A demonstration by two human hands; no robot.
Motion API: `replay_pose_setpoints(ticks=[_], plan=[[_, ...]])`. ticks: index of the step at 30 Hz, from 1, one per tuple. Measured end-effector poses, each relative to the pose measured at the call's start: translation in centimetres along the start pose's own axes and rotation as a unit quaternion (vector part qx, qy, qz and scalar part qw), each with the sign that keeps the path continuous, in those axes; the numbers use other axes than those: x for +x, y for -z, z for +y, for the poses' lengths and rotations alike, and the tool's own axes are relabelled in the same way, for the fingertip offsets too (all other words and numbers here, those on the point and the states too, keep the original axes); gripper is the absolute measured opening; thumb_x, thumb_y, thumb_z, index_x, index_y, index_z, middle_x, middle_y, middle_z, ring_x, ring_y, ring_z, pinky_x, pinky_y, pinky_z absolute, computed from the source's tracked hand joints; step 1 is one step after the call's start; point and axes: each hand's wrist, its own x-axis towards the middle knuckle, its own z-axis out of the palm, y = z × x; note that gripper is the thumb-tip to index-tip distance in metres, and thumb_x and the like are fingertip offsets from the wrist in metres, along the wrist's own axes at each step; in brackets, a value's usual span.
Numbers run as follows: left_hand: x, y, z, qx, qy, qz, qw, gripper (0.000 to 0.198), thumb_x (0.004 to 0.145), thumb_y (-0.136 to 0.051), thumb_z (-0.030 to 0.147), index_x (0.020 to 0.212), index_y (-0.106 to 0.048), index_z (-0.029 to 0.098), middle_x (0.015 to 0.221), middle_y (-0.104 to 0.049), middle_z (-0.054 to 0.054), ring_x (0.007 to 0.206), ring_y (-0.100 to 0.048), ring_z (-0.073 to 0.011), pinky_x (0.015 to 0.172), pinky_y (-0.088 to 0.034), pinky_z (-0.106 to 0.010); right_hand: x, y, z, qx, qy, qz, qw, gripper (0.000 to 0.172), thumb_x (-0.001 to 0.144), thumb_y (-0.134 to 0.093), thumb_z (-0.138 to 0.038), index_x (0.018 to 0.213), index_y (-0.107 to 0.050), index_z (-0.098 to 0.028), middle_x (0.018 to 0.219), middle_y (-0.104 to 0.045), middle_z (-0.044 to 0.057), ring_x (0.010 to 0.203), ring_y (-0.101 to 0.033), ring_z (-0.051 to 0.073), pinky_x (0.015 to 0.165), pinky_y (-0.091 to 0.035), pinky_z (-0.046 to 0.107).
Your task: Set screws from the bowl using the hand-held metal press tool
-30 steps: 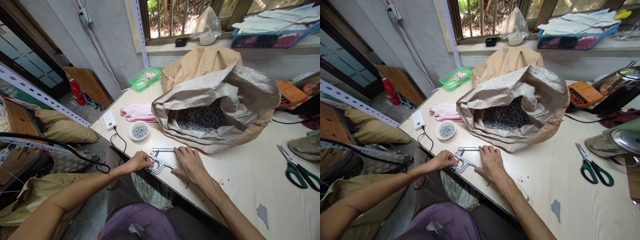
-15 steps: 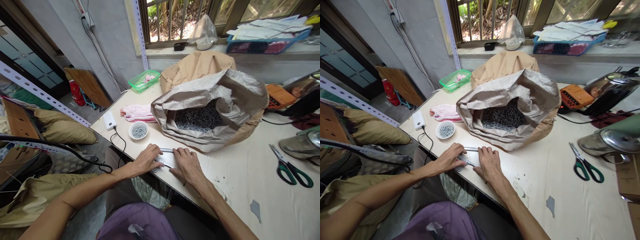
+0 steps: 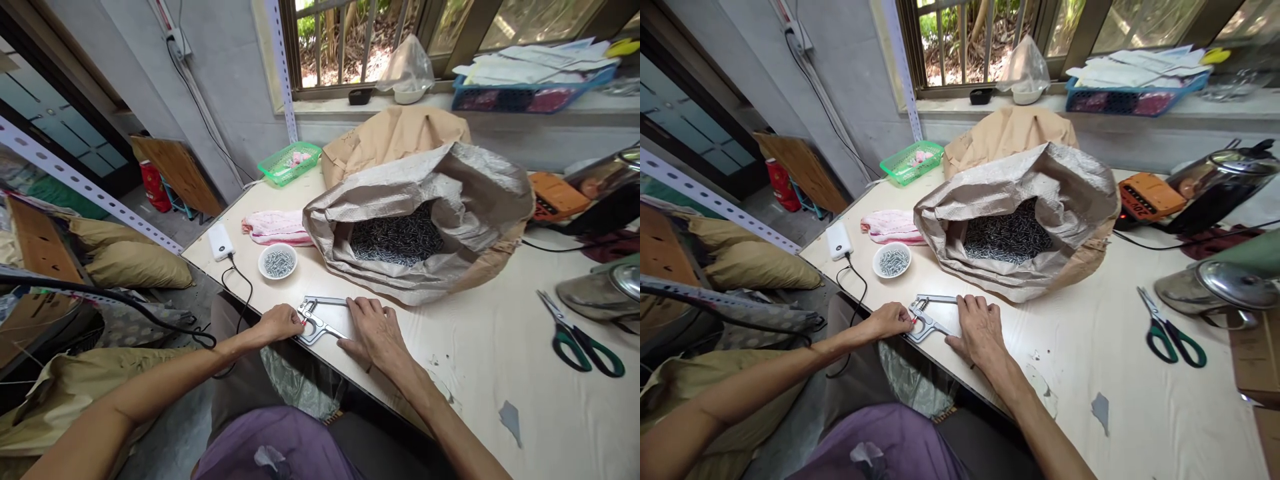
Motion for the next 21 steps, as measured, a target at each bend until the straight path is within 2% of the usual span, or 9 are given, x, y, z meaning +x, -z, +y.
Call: replay_pose_setpoints(ticks=[6, 11, 16, 21], plan=[[0.4, 0.2, -0.9, -0.083, -0.003, -0.025, 0.996, 0.018, 0.058, -0.056, 0.03, 0.06, -0.061, 0.012, 0.052, -0.05, 0.003, 0.059, -0.045, -0.0125, 0.053, -0.03, -0.022, -0.4, -0.8, 0.1, 0.015, 0.003, 0.038, 0.999, 0.068, 0.068, -0.063, -0.044, 0.127, -0.045, -0.015, 0.114, -0.055, 0.014, 0.102, -0.044, 0.027, 0.08, -0.032, 0.038], [0.5, 0.1, -1.5, -0.135, -0.002, -0.023, 0.991, 0.022, 0.056, -0.057, 0.032, 0.064, -0.063, 0.012, 0.057, -0.055, 0.002, 0.059, -0.046, -0.012, 0.055, -0.033, -0.022, -0.5, -1.3, 0.0, 0.032, 0.002, 0.06, 0.998, 0.07, 0.067, -0.064, -0.047, 0.126, -0.045, -0.016, 0.115, -0.054, 0.014, 0.101, -0.044, 0.027, 0.081, -0.033, 0.039], [0.8, 0.2, -1.9, -0.158, 0.003, -0.036, 0.987, 0.023, 0.055, -0.059, 0.032, 0.064, -0.064, 0.012, 0.056, -0.055, 0.003, 0.057, -0.047, -0.0112, 0.054, -0.033, -0.022, -0.6, -1.5, 0.0, 0.045, 0.0, 0.069, 0.997, 0.071, 0.065, -0.065, -0.049, 0.125, -0.047, -0.015, 0.115, -0.054, 0.014, 0.102, -0.044, 0.027, 0.082, -0.034, 0.039], [1.1, 0.8, -1.9, -0.152, 0.012, -0.054, 0.987, 0.021, 0.055, -0.061, 0.032, 0.062, -0.062, 0.012, 0.054, -0.052, 0.004, 0.055, -0.044, -0.0103, 0.051, -0.03, -0.021, -0.8, -2.0, 0.2, 0.052, 0.014, 0.094, 0.994, 0.073, 0.07, -0.06, -0.053, 0.13, -0.043, -0.015, 0.117, -0.054, 0.015, 0.105, -0.045, 0.029, 0.083, -0.036, 0.041]])
